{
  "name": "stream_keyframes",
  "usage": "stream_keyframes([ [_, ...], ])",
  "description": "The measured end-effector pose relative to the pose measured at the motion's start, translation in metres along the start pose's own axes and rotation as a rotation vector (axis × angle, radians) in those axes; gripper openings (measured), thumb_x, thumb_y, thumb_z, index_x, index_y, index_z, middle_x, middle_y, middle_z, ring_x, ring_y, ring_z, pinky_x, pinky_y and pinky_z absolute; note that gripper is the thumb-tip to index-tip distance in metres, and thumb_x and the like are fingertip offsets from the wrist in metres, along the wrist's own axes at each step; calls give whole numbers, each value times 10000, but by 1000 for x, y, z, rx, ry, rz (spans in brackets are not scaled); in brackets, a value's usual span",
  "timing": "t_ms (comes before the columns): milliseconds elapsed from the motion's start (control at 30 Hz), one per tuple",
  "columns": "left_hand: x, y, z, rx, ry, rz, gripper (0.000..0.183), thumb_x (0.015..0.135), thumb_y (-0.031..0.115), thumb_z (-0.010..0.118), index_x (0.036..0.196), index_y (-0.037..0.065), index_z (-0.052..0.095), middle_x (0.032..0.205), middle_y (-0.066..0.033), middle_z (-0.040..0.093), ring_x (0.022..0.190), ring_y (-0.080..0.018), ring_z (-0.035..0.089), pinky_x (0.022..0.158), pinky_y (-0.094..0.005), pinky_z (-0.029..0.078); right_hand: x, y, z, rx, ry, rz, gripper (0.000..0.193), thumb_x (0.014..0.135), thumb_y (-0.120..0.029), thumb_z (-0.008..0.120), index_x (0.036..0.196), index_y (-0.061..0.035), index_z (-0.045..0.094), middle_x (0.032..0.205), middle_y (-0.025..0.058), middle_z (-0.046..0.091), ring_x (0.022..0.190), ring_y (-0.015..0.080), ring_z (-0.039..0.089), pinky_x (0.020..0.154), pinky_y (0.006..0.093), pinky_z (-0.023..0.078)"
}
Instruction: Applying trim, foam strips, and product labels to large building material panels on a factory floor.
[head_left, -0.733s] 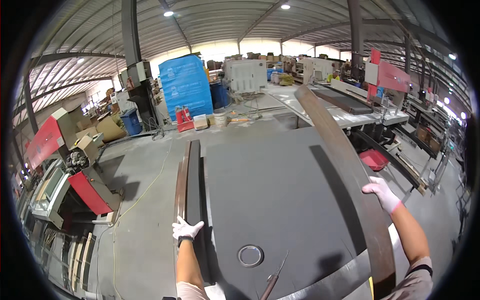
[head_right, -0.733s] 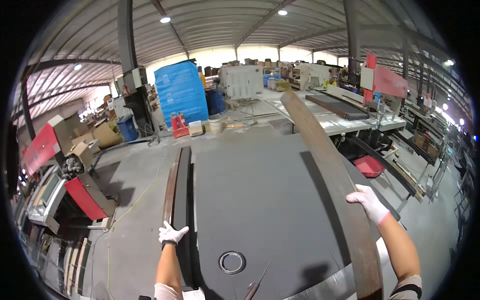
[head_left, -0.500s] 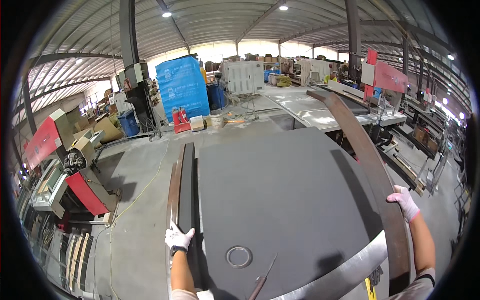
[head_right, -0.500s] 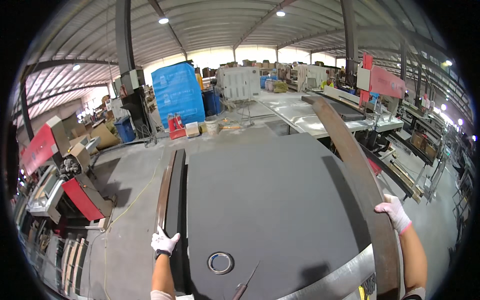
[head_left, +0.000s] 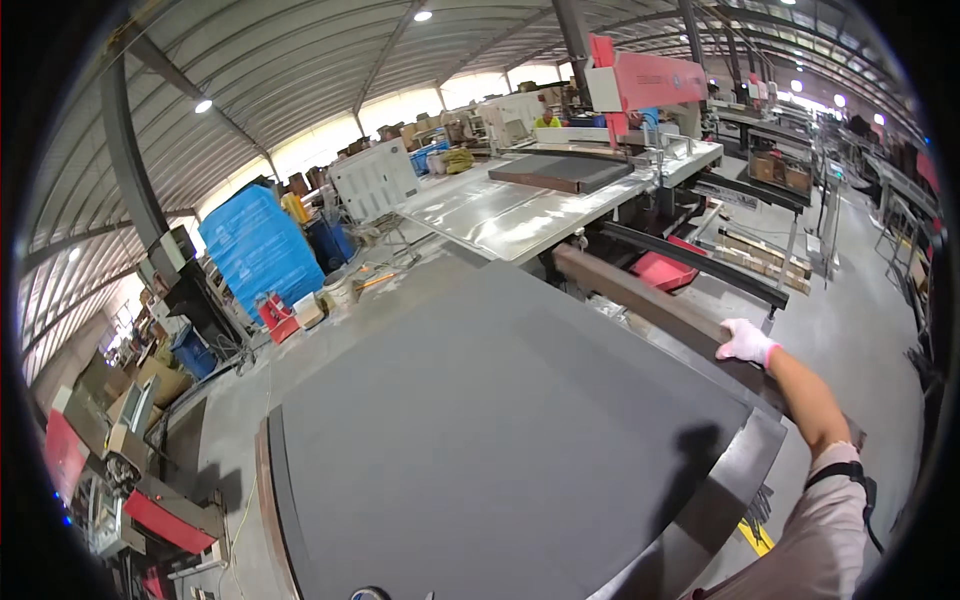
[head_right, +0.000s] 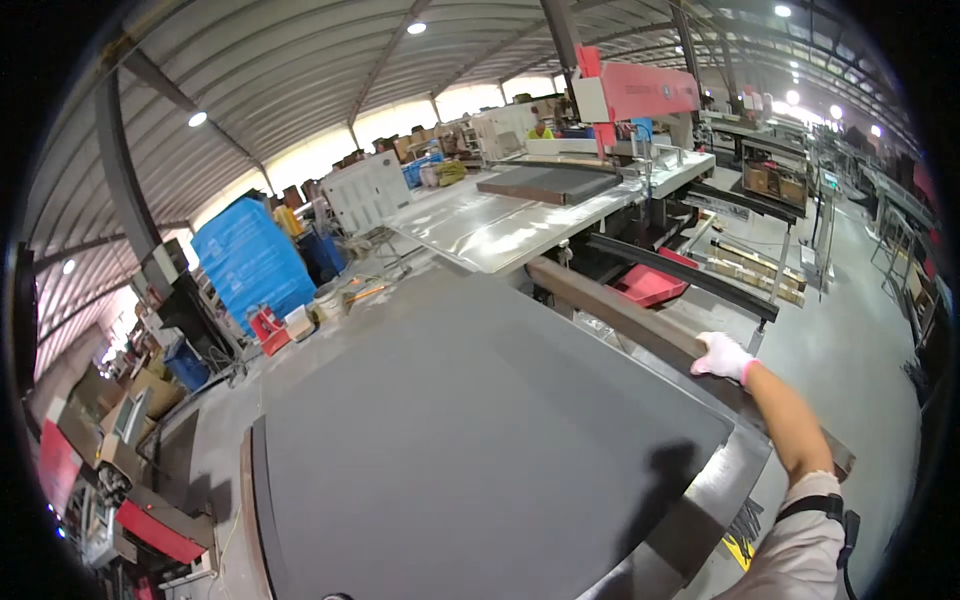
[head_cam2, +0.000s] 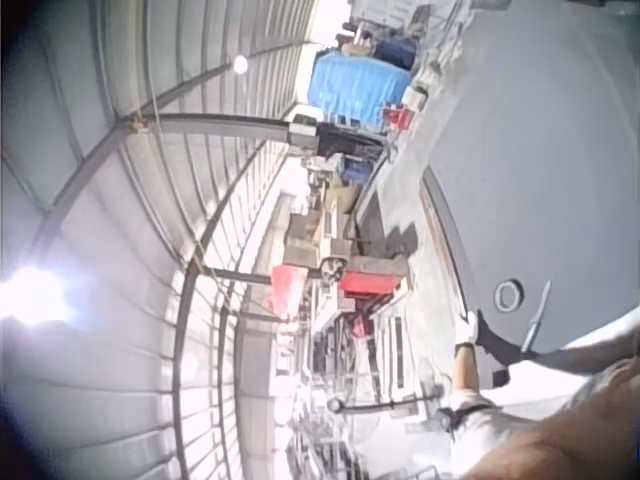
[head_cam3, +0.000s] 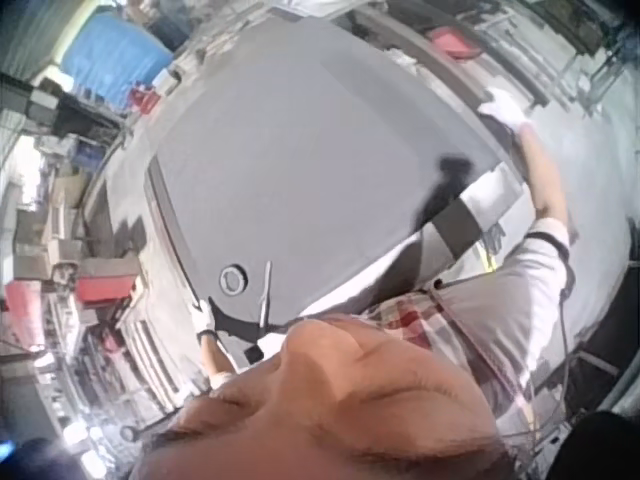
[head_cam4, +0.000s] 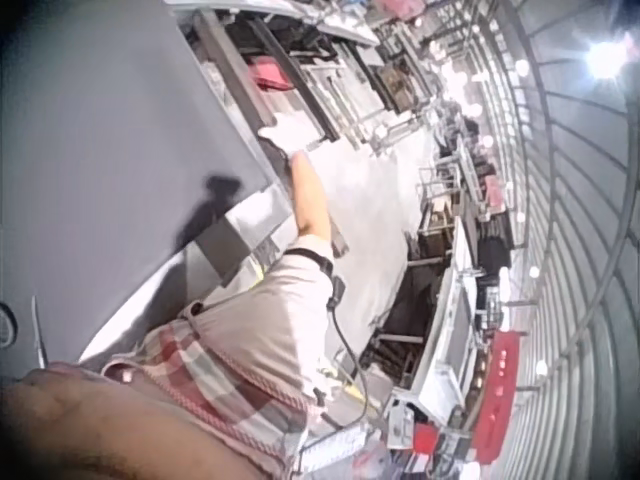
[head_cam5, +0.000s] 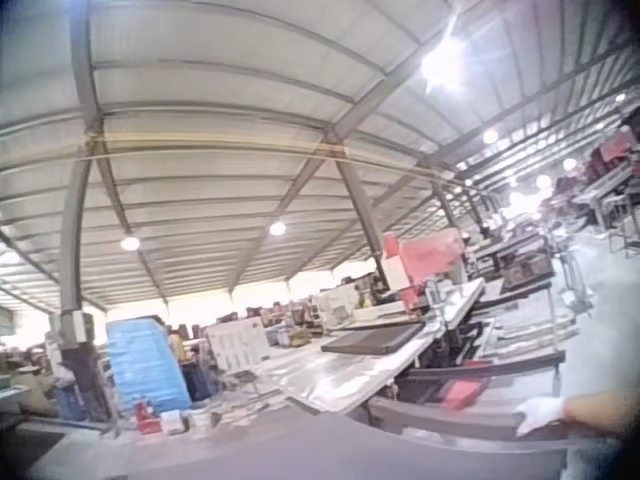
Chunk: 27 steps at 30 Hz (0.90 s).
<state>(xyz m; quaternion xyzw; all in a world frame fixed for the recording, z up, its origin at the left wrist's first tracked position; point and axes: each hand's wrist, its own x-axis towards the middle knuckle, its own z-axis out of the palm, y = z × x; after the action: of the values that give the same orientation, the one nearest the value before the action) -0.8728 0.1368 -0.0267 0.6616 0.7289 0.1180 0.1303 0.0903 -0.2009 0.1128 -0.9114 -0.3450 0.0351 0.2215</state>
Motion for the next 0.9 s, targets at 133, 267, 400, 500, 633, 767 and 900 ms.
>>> stream_keyframes([
  [133, 14, 33, 13, 139, 29, -237, 788, 882, 621, 433, 1213, -89, 525, 1150, -327, 574, 1096, -449, 550, 919, -475, 446, 67, 25, 45, 65, -20, -46, 647, 616, -297, 781, 1157, 8, 601, 1080, 230, 644, 1015, 357, 621, 890, 395, 487],
  [267, 14, 20, 16, 162, 90, -219, 623, 924, 487, 461, 1106, -91, 607, 1055, -301, 628, 1006, -420, 603, 846, -451, 479, 115, 1, 70, 50, -96, -23, 600, 636, -280, 809, 1124, 11, 616, 1032, 211, 663, 972, 326, 640, 852, 388, 498],
  [400, 14, 11, 21, 219, 191, -216, 600, 939, 478, 457, 1052, -87, 624, 979, -288, 645, 882, -402, 621, 772, -445, 487, 167, 3, 106, -1, -142, -16, 562, 672, -345, 785, 1106, -22, 631, 993, 197, 672, 954, 339, 638, 846, 402, 493],
  [500, 17, 22, 17, 274, 182, -299, 598, 942, 479, 456, 1037, -86, 627, 960, -286, 646, 852, -397, 620, 756, -445, 487, 192, -24, 125, -45, -158, -59, 587, 709, -414, 747, 1133, -28, 619, 1059, 212, 653, 1009, 361, 617, 884, 408, 477],
  [633, 24, 36, 11, 324, 178, -375, 597, 946, 480, 455, 1018, -86, 630, 934, -283, 647, 811, -389, 619, 735, -445, 487, 213, -60, 152, 119, -254, -68, 625, 731, -446, 726, 1143, 6, 599, 1088, 210, 643, 1063, 342, 593, 928, 397, 448],
  [767, 39, 79, -8, 332, 208, -292, 591, 957, 472, 451, 1077, -85, 604, 962, -282, 642, 808, -374, 608, 739, -436, 490, 228, -52, 185, 147, -72, -59, 541, 752, -391, 757, 1092, 5, 616, 1017, 167, 668, 945, 262, 628, 843, 367, 480],
  [900, 92, -108, -1, 133, 256, -308, 569, 970, 434, 446, 1210, -74, 539, 1118, -261, 607, 972, -360, 592, 840, -394, 482, 205, -82, 185, 123, -172, -30, 707, 749, -476, 711, 1209, 38, 559, 1148, 220, 625, 1106, 333, 582, 951, 400, 442],
])
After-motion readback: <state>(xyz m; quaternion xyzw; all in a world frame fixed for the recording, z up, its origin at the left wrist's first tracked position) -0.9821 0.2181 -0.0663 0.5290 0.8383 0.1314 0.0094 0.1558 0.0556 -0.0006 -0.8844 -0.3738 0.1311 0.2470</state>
